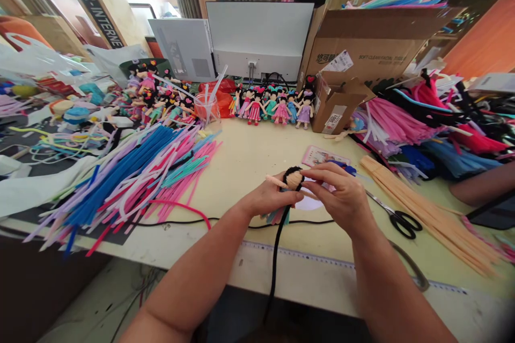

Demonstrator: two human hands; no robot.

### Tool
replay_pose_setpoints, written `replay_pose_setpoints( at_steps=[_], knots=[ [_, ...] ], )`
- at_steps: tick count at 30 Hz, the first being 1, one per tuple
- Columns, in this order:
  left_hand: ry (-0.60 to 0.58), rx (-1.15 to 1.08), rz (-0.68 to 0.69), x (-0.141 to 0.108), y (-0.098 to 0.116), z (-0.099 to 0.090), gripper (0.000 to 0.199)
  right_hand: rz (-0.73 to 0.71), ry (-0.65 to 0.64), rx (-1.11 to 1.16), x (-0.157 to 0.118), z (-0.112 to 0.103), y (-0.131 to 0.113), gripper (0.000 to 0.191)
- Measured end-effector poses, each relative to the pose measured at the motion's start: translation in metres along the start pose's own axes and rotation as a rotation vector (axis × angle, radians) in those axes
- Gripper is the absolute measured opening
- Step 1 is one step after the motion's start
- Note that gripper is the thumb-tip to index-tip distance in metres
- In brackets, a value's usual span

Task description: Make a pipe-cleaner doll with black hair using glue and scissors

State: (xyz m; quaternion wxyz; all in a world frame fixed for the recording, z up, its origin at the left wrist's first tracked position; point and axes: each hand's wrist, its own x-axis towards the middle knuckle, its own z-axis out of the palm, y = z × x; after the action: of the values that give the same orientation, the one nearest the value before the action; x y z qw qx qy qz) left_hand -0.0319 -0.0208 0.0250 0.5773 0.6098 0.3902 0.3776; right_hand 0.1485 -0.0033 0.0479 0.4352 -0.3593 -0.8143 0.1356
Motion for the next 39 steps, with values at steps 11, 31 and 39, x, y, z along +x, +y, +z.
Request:
replay_pose_setpoints(
  at_steps=[11,31,39],
  knots=[
    [-0.01,0.004,-0.012,-0.001,0.004,-0.002,0.032,-0.046,-0.006,-0.021,-0.001,0.001,0.004,0.015],
    [-0.047,0.046,-0.052,-0.002,0.008,-0.007,0.028,-0.113,0.003,-0.023,0.002,0.006,0.006,0.004],
    [-0.056,0.045,-0.091,-0.003,0.006,-0.009,0.027,-0.181,-0.04,-0.08,0.001,0.007,0.006,0.008]
  ],
)
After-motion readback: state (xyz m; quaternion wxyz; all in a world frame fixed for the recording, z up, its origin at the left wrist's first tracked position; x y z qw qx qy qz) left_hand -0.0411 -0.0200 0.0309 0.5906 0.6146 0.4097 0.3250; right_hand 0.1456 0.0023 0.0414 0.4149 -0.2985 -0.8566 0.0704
